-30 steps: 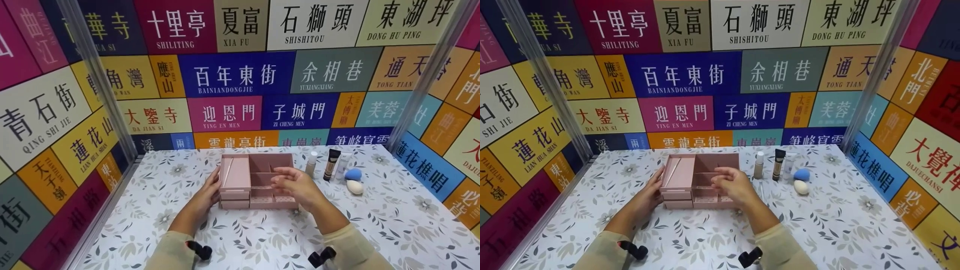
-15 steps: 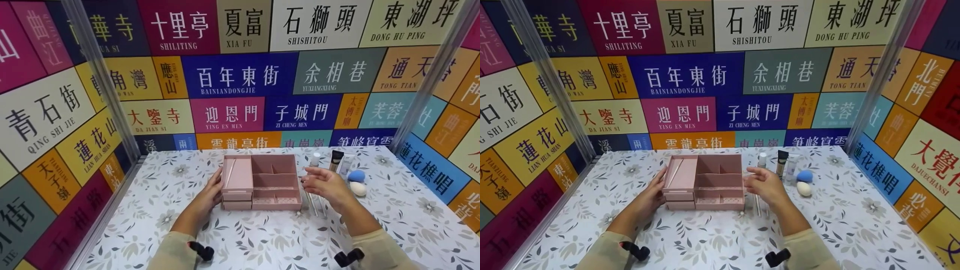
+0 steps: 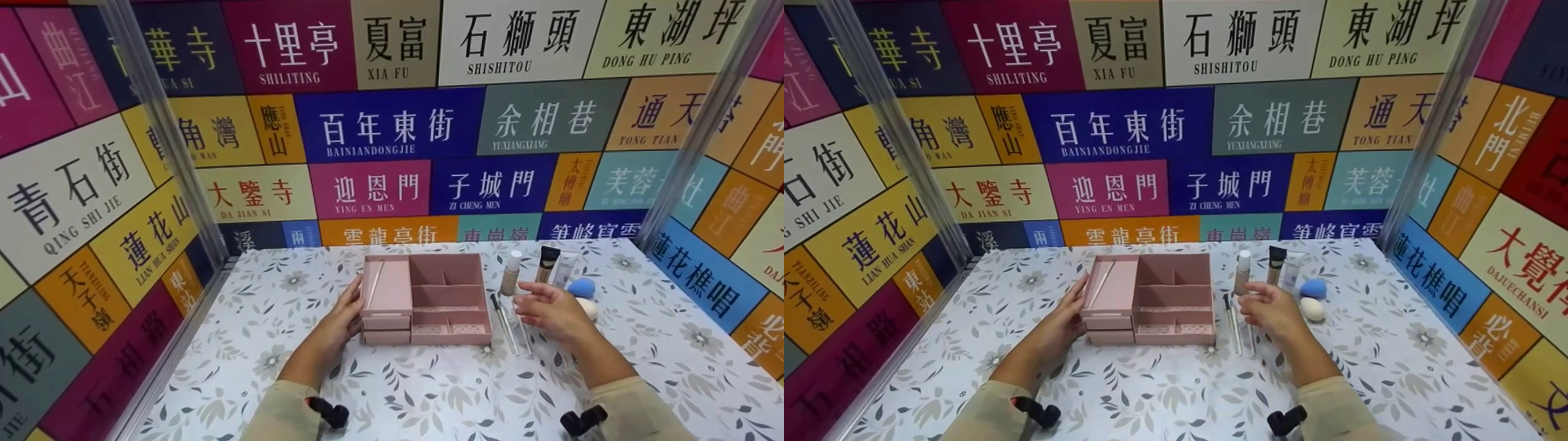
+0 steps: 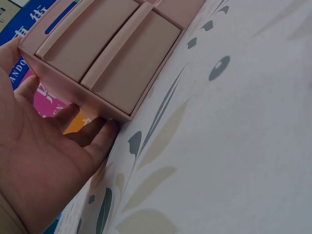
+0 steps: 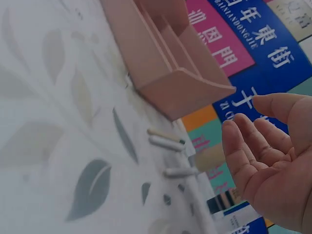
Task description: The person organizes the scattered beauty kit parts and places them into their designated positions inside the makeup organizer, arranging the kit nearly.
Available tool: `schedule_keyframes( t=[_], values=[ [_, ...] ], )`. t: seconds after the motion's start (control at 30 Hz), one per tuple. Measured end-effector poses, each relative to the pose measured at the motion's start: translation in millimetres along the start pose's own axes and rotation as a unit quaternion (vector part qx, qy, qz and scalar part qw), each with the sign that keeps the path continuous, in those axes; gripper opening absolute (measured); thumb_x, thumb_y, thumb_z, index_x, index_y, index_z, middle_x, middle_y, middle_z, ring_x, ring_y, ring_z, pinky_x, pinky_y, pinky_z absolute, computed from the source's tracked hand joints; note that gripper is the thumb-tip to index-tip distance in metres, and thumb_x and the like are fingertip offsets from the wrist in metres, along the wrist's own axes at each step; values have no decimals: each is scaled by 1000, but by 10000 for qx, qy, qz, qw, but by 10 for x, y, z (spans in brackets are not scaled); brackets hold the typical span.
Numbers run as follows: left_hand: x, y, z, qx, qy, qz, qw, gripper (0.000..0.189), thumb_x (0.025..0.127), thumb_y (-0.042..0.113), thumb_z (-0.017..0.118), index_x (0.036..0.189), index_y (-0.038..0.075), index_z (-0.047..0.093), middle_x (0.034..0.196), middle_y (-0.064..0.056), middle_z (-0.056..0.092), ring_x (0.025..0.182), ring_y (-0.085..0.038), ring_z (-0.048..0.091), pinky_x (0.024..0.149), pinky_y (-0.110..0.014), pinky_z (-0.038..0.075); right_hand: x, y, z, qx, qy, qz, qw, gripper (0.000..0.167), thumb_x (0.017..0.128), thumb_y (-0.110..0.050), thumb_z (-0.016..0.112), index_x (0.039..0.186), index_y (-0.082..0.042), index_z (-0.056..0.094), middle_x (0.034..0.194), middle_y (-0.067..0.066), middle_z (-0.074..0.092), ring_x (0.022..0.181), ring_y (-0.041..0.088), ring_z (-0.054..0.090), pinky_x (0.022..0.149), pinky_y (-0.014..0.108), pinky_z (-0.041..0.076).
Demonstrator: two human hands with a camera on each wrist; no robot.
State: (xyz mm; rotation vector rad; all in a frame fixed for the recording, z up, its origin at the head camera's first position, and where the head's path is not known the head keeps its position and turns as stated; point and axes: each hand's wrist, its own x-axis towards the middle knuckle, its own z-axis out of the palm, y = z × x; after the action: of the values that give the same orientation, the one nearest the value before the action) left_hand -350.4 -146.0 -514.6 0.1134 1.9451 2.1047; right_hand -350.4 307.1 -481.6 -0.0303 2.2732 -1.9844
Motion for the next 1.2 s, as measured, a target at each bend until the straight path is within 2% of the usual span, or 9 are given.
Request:
schedule_keyframes(
  t=[0.27,0.4,0.57,0.7,0.87,1.07,1.2],
  values=[
    [1,-2,-3,1,16,-32,10000,61,106,58,57,160,62,30,179,9,19,161,-24,37,134,-51,30,80,206,-81,-28,151,401,9991,70,105,-19,69,163,2,36,115,-6,75,99,10,74,87,27,64],
    [-16,2,5,-10,15,-19,10000,60,105,58,59,159,64,32,179,10,19,161,-23,37,134,-51,30,95,280,-107,103,171,478,9987,70,105,-17,70,163,2,36,113,-5,75,99,12,74,87,28,64],
    [-11,-4,-9,-2,-20,38,10000,66,105,58,59,163,60,28,180,8,18,162,-25,35,134,-51,29,129,373,-142,181,173,494,9985,71,103,-14,71,162,5,36,111,-4,77,95,11,74,83,27,63],
    [-9,-9,-9,2,-10,36,10000,66,105,57,59,163,60,28,180,8,20,162,-25,36,134,-51,28,150,412,-159,14,248,558,9981,71,101,-13,73,160,4,38,108,-4,78,90,10,72,78,26,61],
    [-16,-7,-8,19,5,30,10000,62,105,58,59,160,63,30,179,10,21,161,-26,37,134,-52,28,144,421,-160,-223,361,661,9969,70,99,-13,75,159,4,42,105,-4,78,89,11,73,78,26,61],
    [-10,-4,-4,-19,13,-65,10000,65,103,60,61,160,63,30,180,10,20,162,-26,37,135,-52,27,140,413,-141,-957,446,707,9919,70,92,-14,83,152,3,52,104,-2,78,85,8,72,75,24,60],
    [-5,-12,-6,-49,44,-77,9999,65,104,59,61,161,63,30,180,9,18,162,-25,36,135,-51,27,133,401,-129,-1273,454,727,9882,71,89,-14,87,149,2,55,109,2,78,86,8,70,74,24,58]
  ],
)
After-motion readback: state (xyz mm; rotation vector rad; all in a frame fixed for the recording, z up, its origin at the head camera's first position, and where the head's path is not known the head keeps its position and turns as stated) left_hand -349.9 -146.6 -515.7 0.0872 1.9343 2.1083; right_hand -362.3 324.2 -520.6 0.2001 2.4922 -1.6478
